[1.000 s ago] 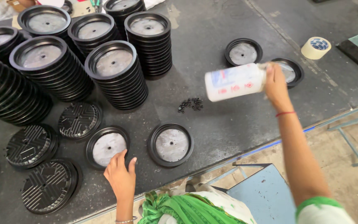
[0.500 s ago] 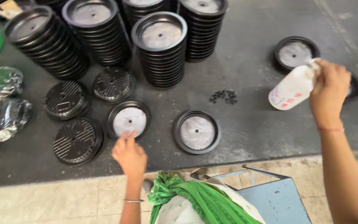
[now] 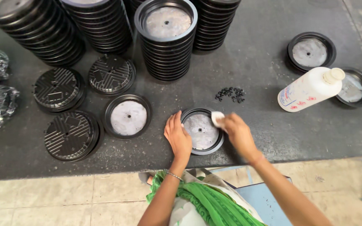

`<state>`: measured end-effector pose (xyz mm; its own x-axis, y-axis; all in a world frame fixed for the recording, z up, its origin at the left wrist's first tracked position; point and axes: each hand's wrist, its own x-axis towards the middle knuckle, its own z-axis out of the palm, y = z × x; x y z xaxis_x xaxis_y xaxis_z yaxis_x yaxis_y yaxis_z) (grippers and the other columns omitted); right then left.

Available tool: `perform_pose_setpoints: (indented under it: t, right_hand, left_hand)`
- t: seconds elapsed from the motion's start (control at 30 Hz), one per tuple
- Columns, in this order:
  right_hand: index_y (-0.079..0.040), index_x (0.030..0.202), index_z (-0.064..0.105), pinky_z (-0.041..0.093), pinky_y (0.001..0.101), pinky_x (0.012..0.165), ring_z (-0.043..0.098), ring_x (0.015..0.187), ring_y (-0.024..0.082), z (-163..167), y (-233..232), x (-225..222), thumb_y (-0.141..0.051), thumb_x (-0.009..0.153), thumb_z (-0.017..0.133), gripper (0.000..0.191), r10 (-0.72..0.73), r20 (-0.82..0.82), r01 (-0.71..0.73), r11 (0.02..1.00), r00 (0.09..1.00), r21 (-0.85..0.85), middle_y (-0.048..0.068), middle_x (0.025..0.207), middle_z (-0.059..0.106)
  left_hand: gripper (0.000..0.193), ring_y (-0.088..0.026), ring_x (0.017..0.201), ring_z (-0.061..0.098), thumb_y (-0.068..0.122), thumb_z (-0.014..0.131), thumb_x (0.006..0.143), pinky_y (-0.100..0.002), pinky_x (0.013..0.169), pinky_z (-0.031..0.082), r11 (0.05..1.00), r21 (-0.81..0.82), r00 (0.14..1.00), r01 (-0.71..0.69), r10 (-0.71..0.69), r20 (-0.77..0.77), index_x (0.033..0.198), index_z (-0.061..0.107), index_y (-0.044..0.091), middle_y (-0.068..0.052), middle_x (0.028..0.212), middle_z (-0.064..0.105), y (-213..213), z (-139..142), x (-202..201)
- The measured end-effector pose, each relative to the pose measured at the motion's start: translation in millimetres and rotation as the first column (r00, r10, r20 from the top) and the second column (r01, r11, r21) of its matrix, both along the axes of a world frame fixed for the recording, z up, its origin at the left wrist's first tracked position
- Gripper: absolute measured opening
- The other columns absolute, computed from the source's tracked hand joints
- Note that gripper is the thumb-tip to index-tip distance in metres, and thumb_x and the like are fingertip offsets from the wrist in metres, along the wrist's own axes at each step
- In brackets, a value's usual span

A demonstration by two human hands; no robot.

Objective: The person assembles black plastic lids by wiping the inner surface with a cloth, placing a small black insert into the center, and stacking the finished units. The person also handles wrapped lid stacks, unwraps them, and places them on the table.

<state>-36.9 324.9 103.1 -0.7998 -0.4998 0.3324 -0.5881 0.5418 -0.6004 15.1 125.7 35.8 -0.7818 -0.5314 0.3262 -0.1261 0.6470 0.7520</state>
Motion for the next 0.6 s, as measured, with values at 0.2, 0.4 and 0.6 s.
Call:
perform_pose_setpoints:
  t: [0.2, 0.4, 0.6]
  right_hand:
    - [-0.011, 0.104, 0.075, 0.054, 0.0408, 0.080, 0.065, 0.093, 0.031, 0, -2, 38, 0.004, 0.079, 0.061, 0.033, -0.125, -0.076, 0.133, 0.984, 0.989, 0.122, 0.009, 0.098, 0.070]
    - [-0.011, 0.098, 0.073, 0.054, 0.0397, 0.082, 0.065, 0.092, 0.029, -17, -56, -87, -0.001, 0.081, 0.065, 0.021, 0.312, -0.115, -0.309, 0.950, 0.943, 0.046, 0.005, 0.098, 0.070]
    - [-0.013, 0.102, 0.076, 0.052, 0.0405, 0.075, 0.062, 0.084, 0.030, -11, -37, -46, -0.004, 0.081, 0.070, 0.023, 0.018, -0.094, -0.010, 0.997, 0.995, 0.079, 0.006, 0.090, 0.067]
  left_hand:
    - [0.048, -0.031, 0.143, 0.045, -0.005, 0.055, 0.089, -0.049, 0.119, 0.026, 0.998, 0.054, 0.999, 0.034, -0.034, 0.001, 0.135, 0.061, 0.006, -0.011, 0.136, 0.065, -2, -3, -6]
    - [0.045, -0.031, 0.145, 0.045, -0.005, 0.054, 0.091, -0.050, 0.123, 0.025, 0.996, 0.054, 0.998, 0.068, -0.067, -0.018, 0.136, 0.060, 0.002, -0.014, 0.136, 0.063, -7, 0, -8]
    - [0.046, -0.030, 0.146, 0.044, -0.006, 0.053, 0.091, -0.051, 0.124, 0.022, 0.995, 0.078, 0.998, 0.054, -0.053, -0.017, 0.135, 0.062, 0.003, -0.012, 0.136, 0.065, -4, -1, -7]
